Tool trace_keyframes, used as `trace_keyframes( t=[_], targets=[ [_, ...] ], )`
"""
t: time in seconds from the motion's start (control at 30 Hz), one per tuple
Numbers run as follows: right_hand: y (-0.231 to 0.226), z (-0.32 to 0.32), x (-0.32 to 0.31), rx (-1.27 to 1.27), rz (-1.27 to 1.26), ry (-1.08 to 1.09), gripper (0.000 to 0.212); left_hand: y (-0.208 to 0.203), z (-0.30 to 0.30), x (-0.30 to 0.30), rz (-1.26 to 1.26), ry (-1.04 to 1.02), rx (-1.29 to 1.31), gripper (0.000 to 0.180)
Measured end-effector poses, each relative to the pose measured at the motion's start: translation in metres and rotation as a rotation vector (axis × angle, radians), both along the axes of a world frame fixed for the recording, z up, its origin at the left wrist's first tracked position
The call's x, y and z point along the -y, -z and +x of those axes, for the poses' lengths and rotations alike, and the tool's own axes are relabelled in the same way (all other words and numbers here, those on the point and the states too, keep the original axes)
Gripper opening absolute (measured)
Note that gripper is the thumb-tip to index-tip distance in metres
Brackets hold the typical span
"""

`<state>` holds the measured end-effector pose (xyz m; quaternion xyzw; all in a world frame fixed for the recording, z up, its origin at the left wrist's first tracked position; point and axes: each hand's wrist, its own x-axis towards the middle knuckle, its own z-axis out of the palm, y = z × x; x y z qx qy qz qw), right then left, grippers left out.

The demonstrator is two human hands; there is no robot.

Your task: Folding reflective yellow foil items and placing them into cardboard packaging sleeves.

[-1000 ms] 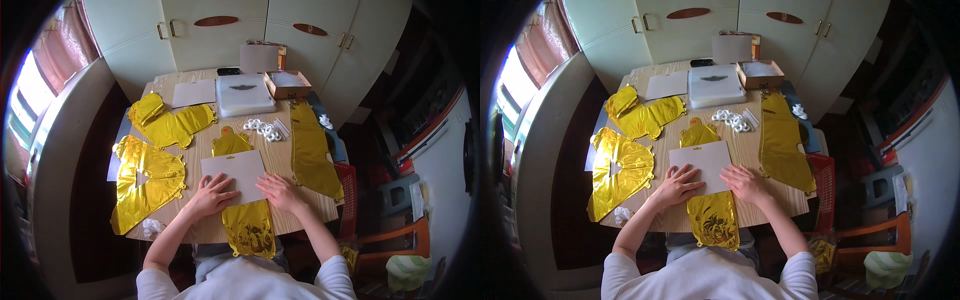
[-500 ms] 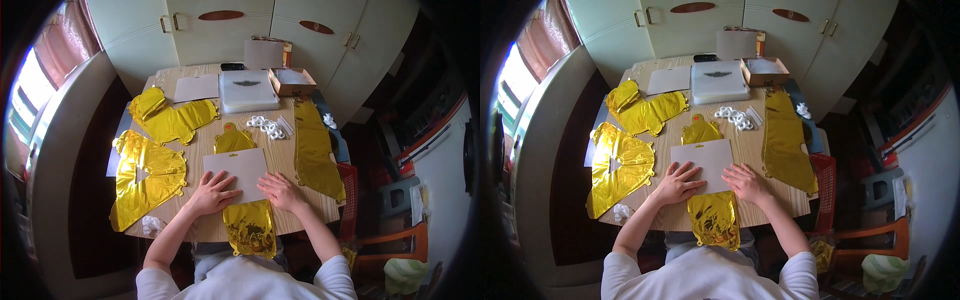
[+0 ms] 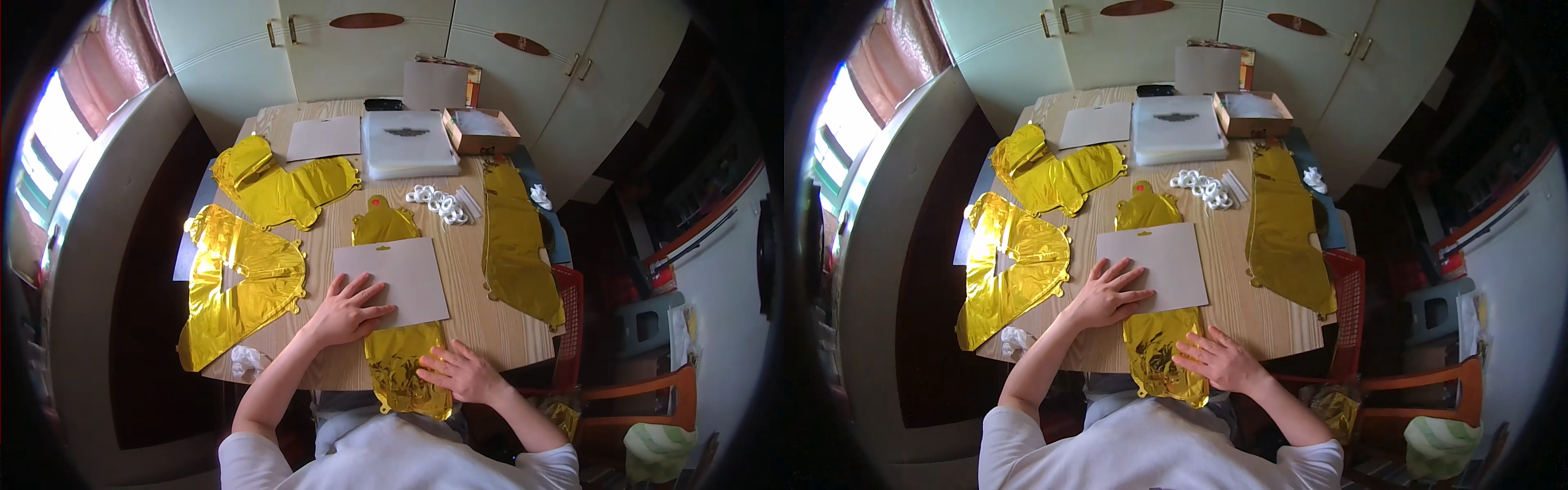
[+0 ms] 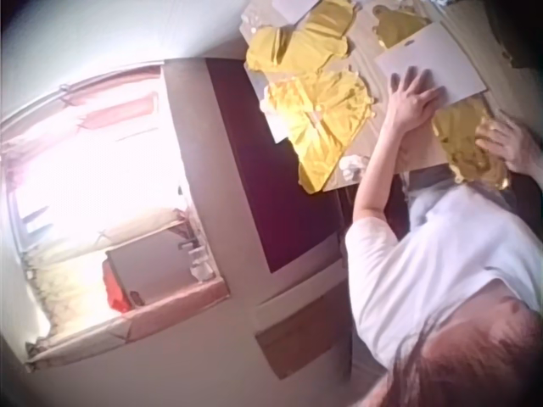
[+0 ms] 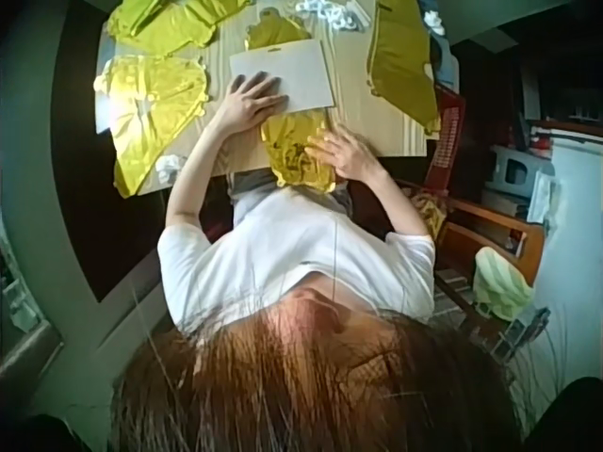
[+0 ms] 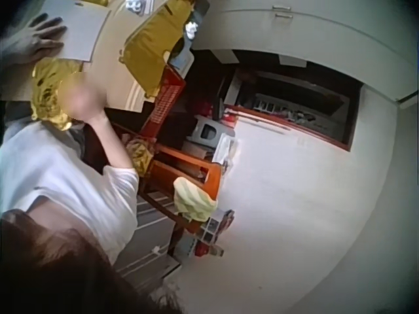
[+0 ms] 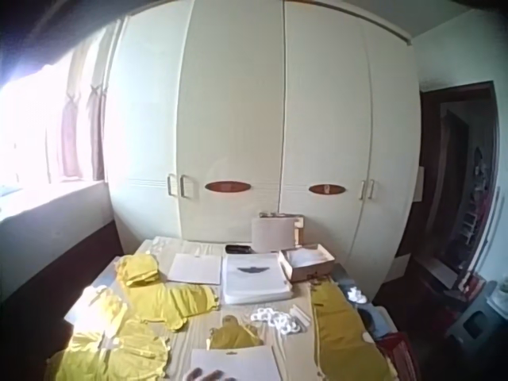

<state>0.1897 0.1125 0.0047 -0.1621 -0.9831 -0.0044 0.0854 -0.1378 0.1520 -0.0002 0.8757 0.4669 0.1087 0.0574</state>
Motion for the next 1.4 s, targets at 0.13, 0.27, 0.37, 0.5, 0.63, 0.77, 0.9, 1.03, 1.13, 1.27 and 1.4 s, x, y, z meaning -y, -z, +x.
trace_keyframes(
  t=[0.13, 0.27, 0.37, 0.5, 0.63, 0.77, 0.9, 1.03, 1.13, 1.27, 1.4],
  targets=[
    [0.008, -0.007, 0.003, -0.176, -0.086, -0.01, 0.037, 0.002, -0.001, 0.001, 0.014, 0.006, -0.011, 0.042],
    [0.01, -0.006, 0.005, -0.222, -0.155, -0.012, 0.031, 0.001, 0.0, 0.002, 0.015, 0.019, -0.018, 0.041],
    [0.01, -0.005, 0.011, -0.224, -0.172, -0.037, 0.031, -0.001, 0.001, 0.009, 0.009, 0.035, -0.026, 0.041],
    [0.013, -0.001, 0.03, -0.233, -0.221, -0.035, 0.031, -0.008, 0.005, 0.027, -0.016, 0.05, -0.042, 0.04],
    [0.012, 0.003, 0.051, -0.218, -0.203, -0.049, 0.032, -0.009, 0.01, 0.044, -0.025, 0.054, -0.05, 0.039],
    [0.011, 0.006, 0.065, -0.211, -0.201, -0.058, 0.034, -0.006, 0.013, 0.058, -0.027, 0.046, -0.036, 0.039],
    [0.013, 0.011, 0.055, -0.137, -0.036, -0.034, 0.054, -0.003, 0.013, 0.064, -0.027, 0.037, -0.031, 0.039],
    [0.009, 0.012, 0.024, -0.057, 0.039, 0.104, 0.084, -0.004, 0.013, 0.063, -0.034, 0.04, -0.036, 0.039],
    [0.006, 0.005, 0.01, -0.041, -0.056, 0.12, 0.082, -0.004, 0.012, 0.062, -0.039, 0.045, -0.042, 0.039],
    [0.013, 0.001, 0.004, -0.147, -0.029, 0.104, 0.064, -0.007, 0.012, 0.059, -0.044, 0.05, -0.053, 0.039],
    [0.012, -0.001, 0.003, -0.165, -0.105, 0.123, 0.058, -0.005, 0.009, 0.055, -0.038, 0.061, -0.056, 0.04]
  ],
)
